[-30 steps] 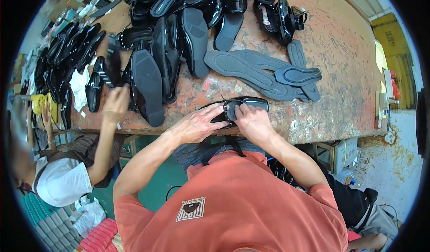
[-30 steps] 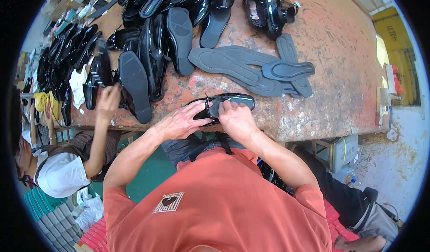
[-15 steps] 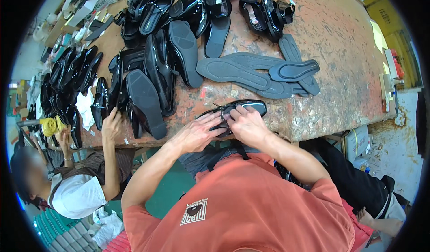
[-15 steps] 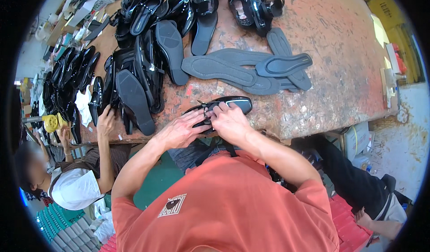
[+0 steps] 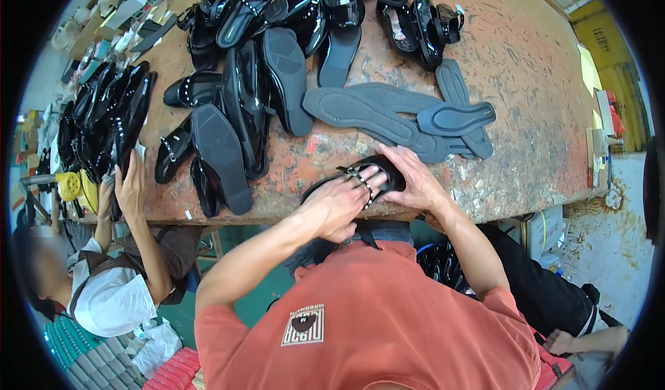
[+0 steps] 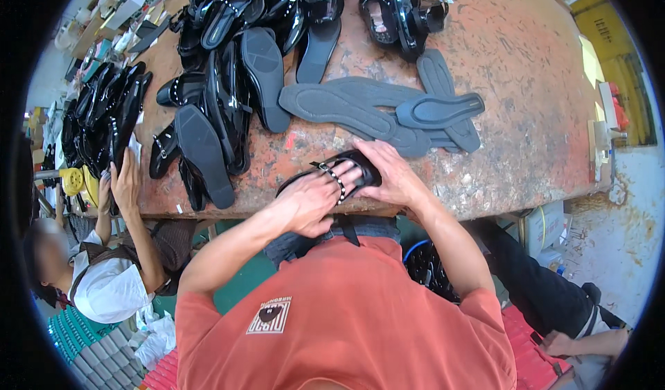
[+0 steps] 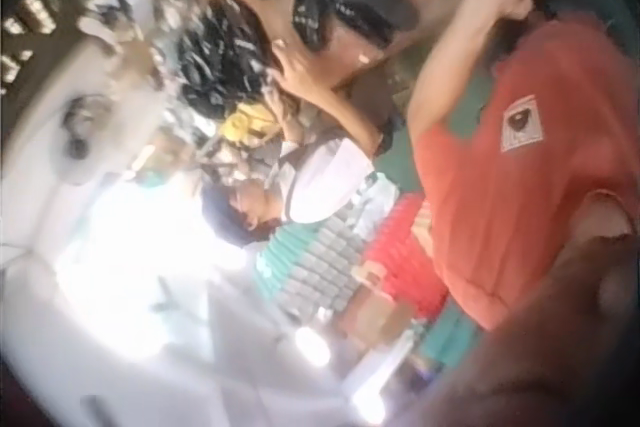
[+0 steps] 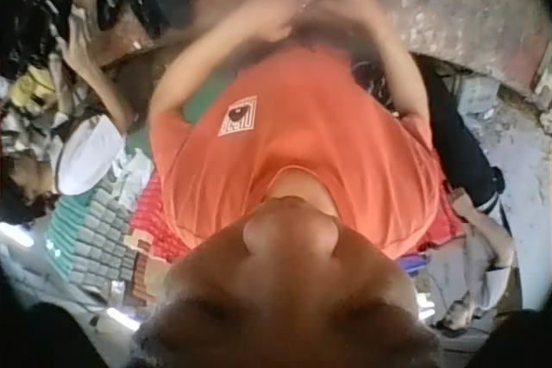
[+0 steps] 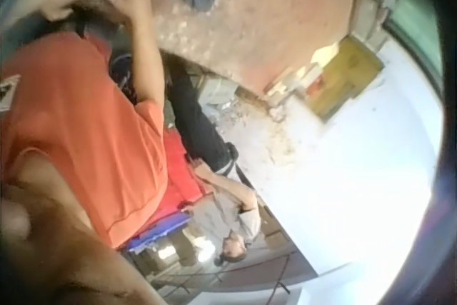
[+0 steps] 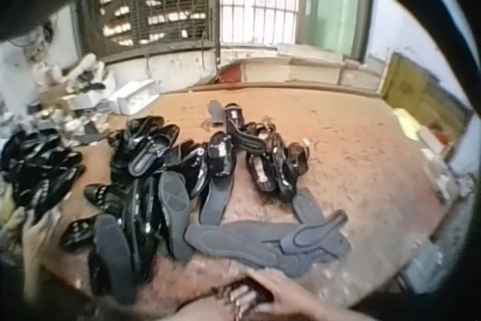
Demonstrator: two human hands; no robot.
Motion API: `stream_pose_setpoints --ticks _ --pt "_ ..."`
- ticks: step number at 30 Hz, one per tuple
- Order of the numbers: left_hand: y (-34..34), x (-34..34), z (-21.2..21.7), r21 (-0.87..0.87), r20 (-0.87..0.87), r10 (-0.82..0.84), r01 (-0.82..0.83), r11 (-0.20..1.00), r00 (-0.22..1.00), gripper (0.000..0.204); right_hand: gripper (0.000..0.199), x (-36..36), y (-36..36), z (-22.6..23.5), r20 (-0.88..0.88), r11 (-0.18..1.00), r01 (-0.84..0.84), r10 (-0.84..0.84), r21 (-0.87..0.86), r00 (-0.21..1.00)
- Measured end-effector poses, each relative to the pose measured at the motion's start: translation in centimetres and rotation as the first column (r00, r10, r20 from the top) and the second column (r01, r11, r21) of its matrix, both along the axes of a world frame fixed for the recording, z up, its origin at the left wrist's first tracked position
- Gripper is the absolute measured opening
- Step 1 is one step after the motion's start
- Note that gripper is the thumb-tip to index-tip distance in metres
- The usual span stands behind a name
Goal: The person repeatedly picks up a black sandal and a separate insole, presses the insole into the sandal, and places the assembled pair on the table. The process is repeated multiple times with different sandals and insoles.
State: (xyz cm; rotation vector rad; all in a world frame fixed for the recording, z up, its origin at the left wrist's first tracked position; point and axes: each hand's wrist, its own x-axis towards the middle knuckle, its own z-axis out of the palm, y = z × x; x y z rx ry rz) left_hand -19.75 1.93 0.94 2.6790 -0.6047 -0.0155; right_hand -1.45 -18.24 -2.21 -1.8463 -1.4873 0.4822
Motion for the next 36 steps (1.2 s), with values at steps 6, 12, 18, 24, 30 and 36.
stream_pose_setpoints --ticks 6,12,18,24,30,36 --pt "-1.9 1.8 -0.7 0.004 -0.03 0.05 -0.05 0.999 0.998 0.071 0.107 -0.1 0.0 0.1 0.067 1.0 -0.016 0.017 -0.004 0.998" --pt "1.1 -3.3 0.9 -0.038 0.023 0.099 -0.098 0.994 0.995 0.081 0.111 -0.8 0.1 0.8 0.048 0.999 0.029 -0.027 -0.034 0.998" --pt "2.0 -6.5 2.4 -0.281 -0.141 0.745 -0.748 0.601 0.652 0.09 0.056 -1.2 -0.1 1.7 0.186 0.99 -0.144 0.144 -0.014 0.972" --pt "5.7 -5.0 3.4 -0.231 -0.145 0.65 -0.664 0.711 0.746 0.084 0.038 -1.8 2.2 5.9 0.417 0.912 -0.331 0.407 -0.245 0.813" --pt "3.1 0.9 9.6 -0.714 0.091 0.454 -0.259 0.651 0.887 0.078 0.03 -0.4 2.1 10.2 0.463 0.882 -0.194 0.4 -0.43 0.791" --pt "0.3 3.9 11.0 -0.631 0.251 0.213 -0.007 0.776 0.944 0.076 0.053 0.5 1.4 12.9 0.221 0.544 -0.117 0.514 -0.831 0.829"
